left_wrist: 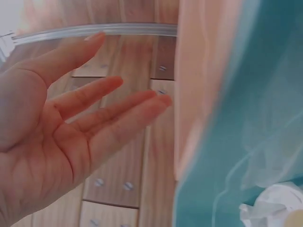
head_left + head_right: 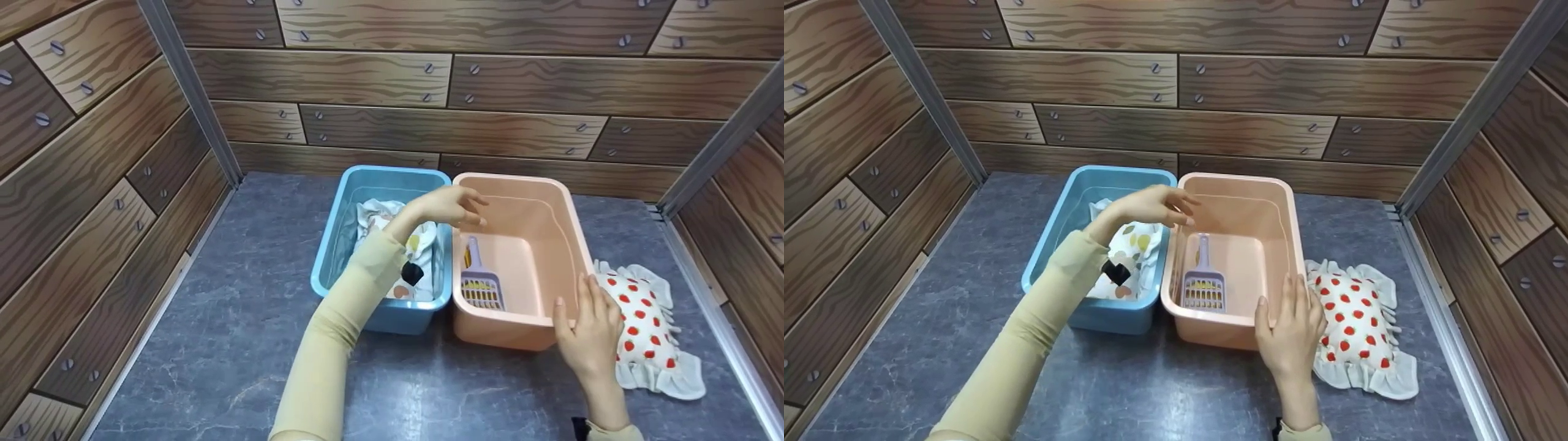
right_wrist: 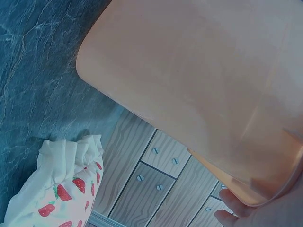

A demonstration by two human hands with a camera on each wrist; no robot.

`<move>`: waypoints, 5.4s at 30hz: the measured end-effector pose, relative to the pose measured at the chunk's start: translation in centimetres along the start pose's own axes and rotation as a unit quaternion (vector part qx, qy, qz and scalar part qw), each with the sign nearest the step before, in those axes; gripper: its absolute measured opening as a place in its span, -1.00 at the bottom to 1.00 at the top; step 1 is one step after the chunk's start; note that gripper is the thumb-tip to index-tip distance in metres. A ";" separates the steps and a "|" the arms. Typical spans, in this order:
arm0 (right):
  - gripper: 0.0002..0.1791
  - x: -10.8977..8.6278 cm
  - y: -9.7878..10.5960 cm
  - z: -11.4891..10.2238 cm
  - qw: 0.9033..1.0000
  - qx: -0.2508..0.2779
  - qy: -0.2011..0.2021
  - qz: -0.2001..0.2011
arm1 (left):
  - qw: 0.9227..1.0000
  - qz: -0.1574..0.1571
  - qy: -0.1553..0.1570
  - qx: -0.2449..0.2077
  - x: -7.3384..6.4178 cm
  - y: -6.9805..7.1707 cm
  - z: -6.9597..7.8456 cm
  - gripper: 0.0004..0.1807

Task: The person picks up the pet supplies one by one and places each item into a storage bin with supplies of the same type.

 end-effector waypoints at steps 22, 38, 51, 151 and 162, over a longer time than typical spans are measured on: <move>-0.35 0.2 0.1 0.0 1.000 -0.008 -0.018 -0.014 | 0.950 0.264 0.013 -0.168 -8.6 0.2 3.8 -0.46; -0.29 0.2 0.3 -0.3 0.998 0.039 -0.036 -0.018 | 0.881 0.461 -0.072 -0.080 -15.4 -3.6 1.9 -0.59; -0.26 0.4 1.2 0.0 0.998 0.059 -0.035 0.001 | 0.782 0.606 -0.077 0.124 -19.7 -8.4 -1.9 -0.68; -0.13 4.0 6.1 16.8 0.950 -0.031 -0.249 -0.187 | 0.772 0.589 -0.026 0.238 -22.3 -11.8 -9.0 -0.58; 0.04 4.7 6.2 18.8 0.908 0.015 -0.273 -0.318 | 0.765 0.593 -0.033 0.248 -22.3 -11.6 -9.1 -0.58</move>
Point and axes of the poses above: each hand's wrist, its own x-axis towards the middle knuckle, its own y-axis out of the back of the hand, z = x × y, the point moved 1 cm from there along x, towards the middle knuckle, and after that the axes turned 14 degrees about -y, right-handed, at the moved point
